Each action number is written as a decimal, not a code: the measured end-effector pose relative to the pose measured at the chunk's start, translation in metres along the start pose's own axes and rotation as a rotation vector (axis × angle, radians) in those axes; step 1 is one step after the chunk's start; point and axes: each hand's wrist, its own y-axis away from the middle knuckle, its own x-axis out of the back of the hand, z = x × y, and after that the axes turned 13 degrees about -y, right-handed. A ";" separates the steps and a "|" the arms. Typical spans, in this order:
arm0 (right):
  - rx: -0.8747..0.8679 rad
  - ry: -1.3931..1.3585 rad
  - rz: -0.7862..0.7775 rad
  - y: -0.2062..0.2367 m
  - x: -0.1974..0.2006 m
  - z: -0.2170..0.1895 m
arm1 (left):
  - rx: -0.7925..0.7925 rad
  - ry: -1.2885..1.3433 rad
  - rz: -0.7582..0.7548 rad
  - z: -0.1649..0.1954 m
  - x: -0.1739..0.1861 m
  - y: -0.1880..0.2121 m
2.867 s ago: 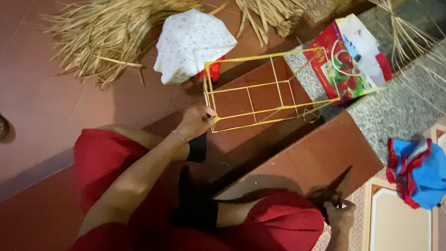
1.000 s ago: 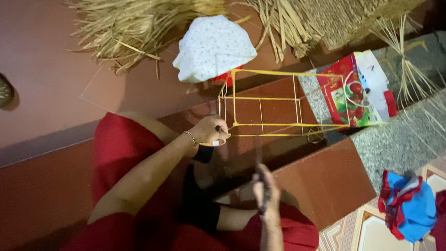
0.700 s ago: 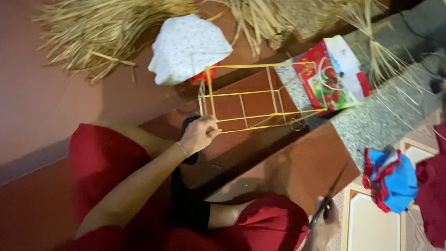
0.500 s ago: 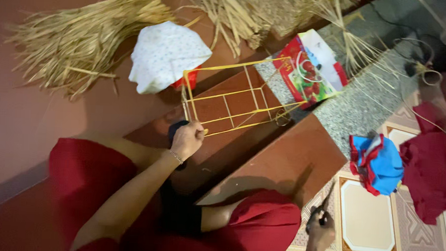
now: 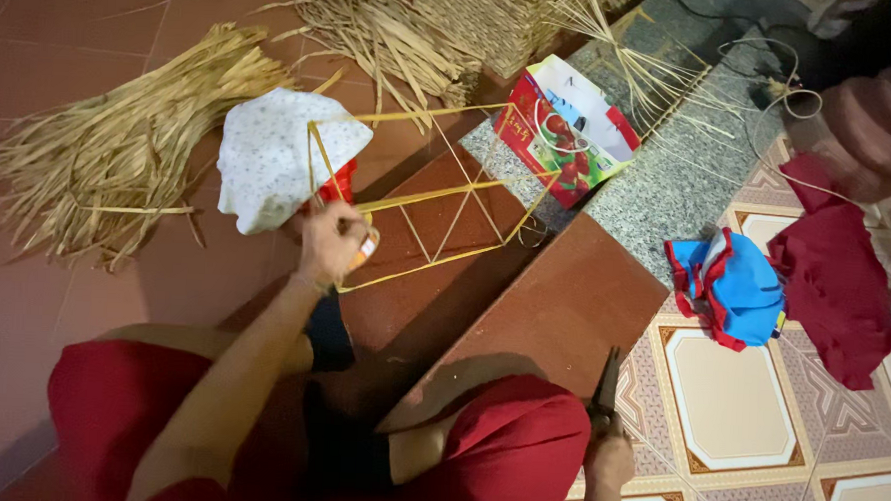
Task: The person sits on the floor assembling a rectangular bamboo/palm-strip frame. They wrap yellow tape around the frame joints, press the strips into place, reposition the frame, and use scissors to trim tape and strips as they secure each edge.
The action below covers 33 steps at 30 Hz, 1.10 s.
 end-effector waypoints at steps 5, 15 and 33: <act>-0.170 0.241 -0.179 -0.021 0.008 0.002 | -0.124 0.009 0.032 0.054 0.038 -0.067; 0.101 -0.114 0.030 -0.020 0.017 -0.008 | -0.866 -0.341 -0.240 0.135 0.056 -0.123; 0.297 -0.949 -0.277 -0.007 0.054 -0.194 | -0.939 -0.496 -0.654 0.142 0.087 -0.027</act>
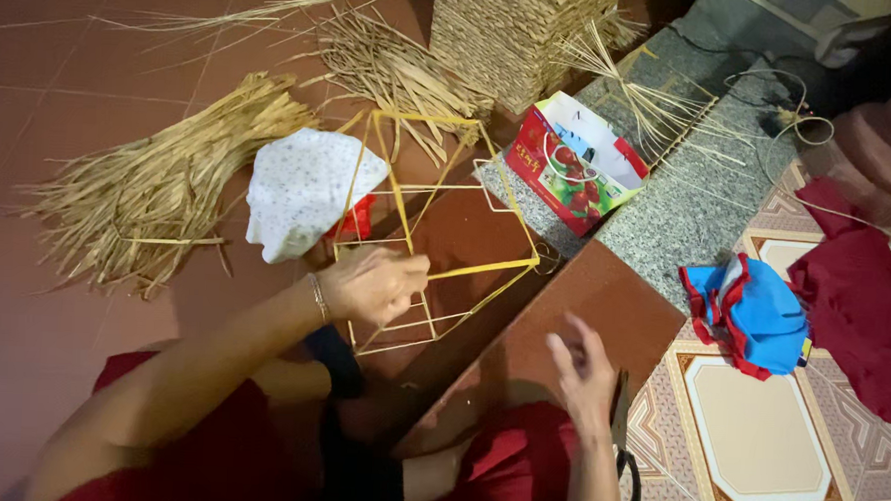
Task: The person sits on the floor assembling a rectangular bamboo/palm-strip frame. They wrap yellow tape around the frame joints, press the strips into place, reposition the frame, and use scissors to trim tape and strips as they secure each edge.
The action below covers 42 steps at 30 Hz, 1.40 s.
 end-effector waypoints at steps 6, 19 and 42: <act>0.168 -0.457 -0.334 -0.067 -0.069 -0.026 | 0.096 0.115 -0.190 0.014 0.000 0.033; 0.119 -0.413 -0.296 -0.046 -0.097 -0.014 | 0.308 0.545 0.099 0.021 0.032 0.097; 0.625 -0.145 -0.508 0.054 -0.178 -0.193 | 0.453 0.524 0.336 0.042 0.078 0.090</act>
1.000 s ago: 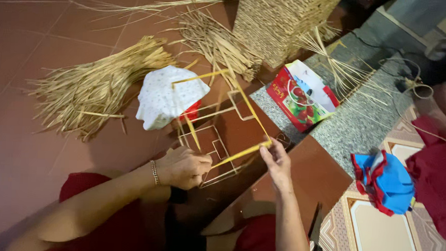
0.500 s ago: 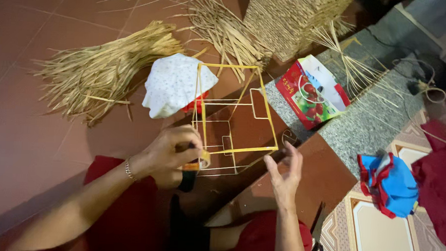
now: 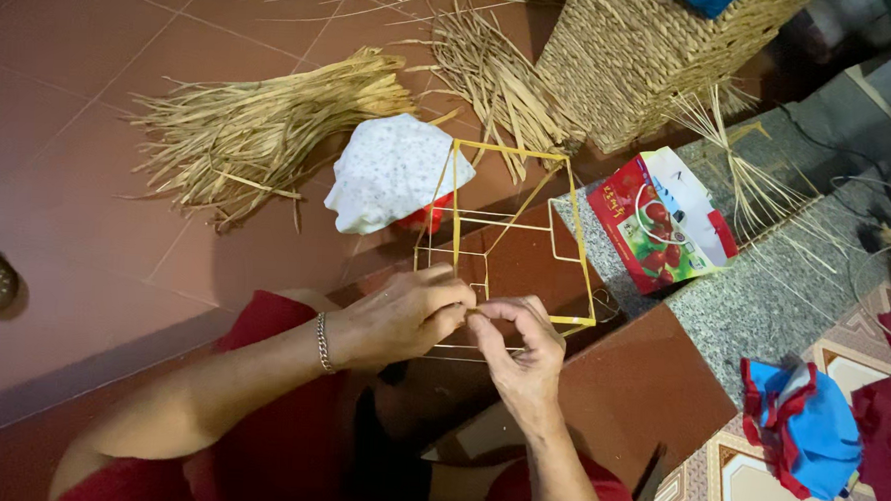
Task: The person sits on the floor assembling a rectangular bamboo/palm-strip frame. They wrap yellow tape around the frame joints, press the strips into place, reposition the frame, and use scissors to trim tape and strips as they secure each edge.
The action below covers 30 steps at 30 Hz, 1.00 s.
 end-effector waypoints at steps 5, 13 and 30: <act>-0.147 -0.104 0.011 -0.001 -0.004 0.015 | -0.078 -0.041 0.040 0.001 0.012 0.003; -0.139 -0.037 0.011 -0.027 0.006 0.062 | 0.298 0.241 -0.246 -0.042 0.038 0.026; -0.255 0.324 0.134 -0.108 0.083 0.152 | 0.551 -0.220 -0.127 -0.120 0.005 -0.073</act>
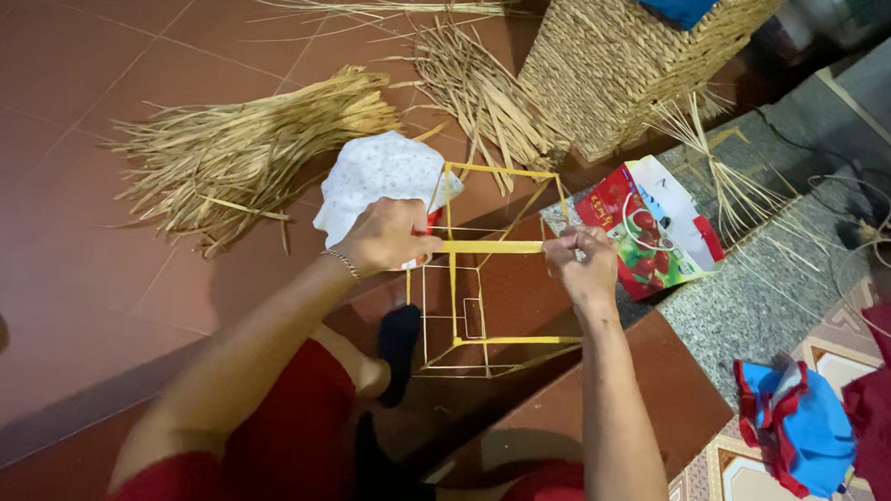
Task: The person sits on the floor assembling a rectangular bamboo/palm-strip frame. They wrap yellow tape around the frame joints, press the strips into place, reposition the frame, and use scissors to trim tape and strips as they secure each edge.
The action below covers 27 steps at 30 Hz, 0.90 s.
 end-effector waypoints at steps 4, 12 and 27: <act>-0.013 0.137 -0.010 -0.008 0.001 0.013 | 0.004 -0.173 0.007 0.009 -0.010 -0.016; -0.074 0.298 0.016 -0.006 -0.007 0.021 | 0.026 -0.163 0.061 0.015 -0.014 -0.015; -0.035 0.174 0.062 -0.010 -0.007 0.033 | -0.293 -0.135 0.149 0.015 -0.037 -0.012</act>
